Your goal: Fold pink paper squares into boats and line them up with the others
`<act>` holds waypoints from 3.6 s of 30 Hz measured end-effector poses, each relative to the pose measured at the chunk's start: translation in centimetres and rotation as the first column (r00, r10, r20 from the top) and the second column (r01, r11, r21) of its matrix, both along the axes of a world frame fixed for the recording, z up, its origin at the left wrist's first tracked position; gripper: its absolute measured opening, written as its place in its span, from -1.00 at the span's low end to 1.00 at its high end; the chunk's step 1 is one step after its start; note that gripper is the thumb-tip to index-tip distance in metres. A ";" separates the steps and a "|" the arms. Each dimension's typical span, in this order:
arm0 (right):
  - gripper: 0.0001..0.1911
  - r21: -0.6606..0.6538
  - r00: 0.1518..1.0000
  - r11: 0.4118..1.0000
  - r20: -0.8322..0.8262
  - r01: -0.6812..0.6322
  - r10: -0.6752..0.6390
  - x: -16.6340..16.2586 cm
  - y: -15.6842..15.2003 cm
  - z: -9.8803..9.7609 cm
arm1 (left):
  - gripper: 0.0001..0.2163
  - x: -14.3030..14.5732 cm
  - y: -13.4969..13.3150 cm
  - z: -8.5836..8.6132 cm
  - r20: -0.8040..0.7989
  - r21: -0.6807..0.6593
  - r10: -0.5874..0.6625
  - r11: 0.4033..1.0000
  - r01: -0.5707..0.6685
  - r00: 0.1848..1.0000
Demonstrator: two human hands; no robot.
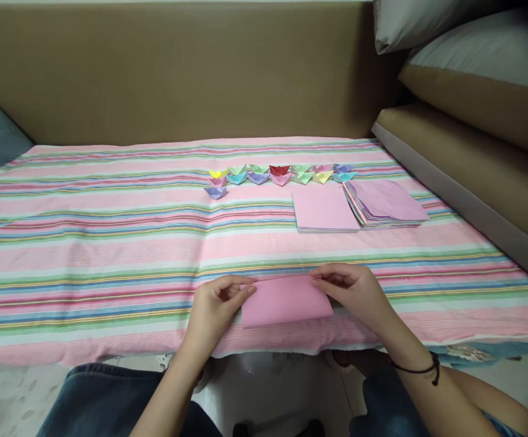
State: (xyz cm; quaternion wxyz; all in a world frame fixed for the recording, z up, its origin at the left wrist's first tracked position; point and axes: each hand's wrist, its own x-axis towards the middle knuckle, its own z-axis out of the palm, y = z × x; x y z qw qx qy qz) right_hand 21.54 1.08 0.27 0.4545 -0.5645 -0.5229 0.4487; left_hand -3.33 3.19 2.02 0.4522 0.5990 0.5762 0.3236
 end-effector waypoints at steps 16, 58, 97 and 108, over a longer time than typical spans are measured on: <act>-0.87 0.096 0.940 0.995 0.340 -0.023 -0.011 -0.2 0.4 -0.5 | -0.91 0.3 0.9 -1.1 -0.249 0.207 -0.100 0.966 0.154 0.963; -0.85 0.039 0.536 0.965 0.837 -0.258 0.109 -4.6 1.8 2.3 | -0.81 4.0 1.1 1.3 -0.761 0.126 -0.279 0.822 0.555 0.586; -0.63 0.029 0.674 0.930 0.698 -0.365 0.243 -3.5 0.6 0.7 | -0.63 2.9 -0.5 1.0 -0.727 0.122 -0.327 0.804 0.582 0.604; -0.59 -0.062 0.656 0.857 0.616 -0.511 0.435 -0.9 1.1 1.5 | -0.38 0.7 0.4 0.2 -0.643 0.060 -0.427 0.800 0.597 0.636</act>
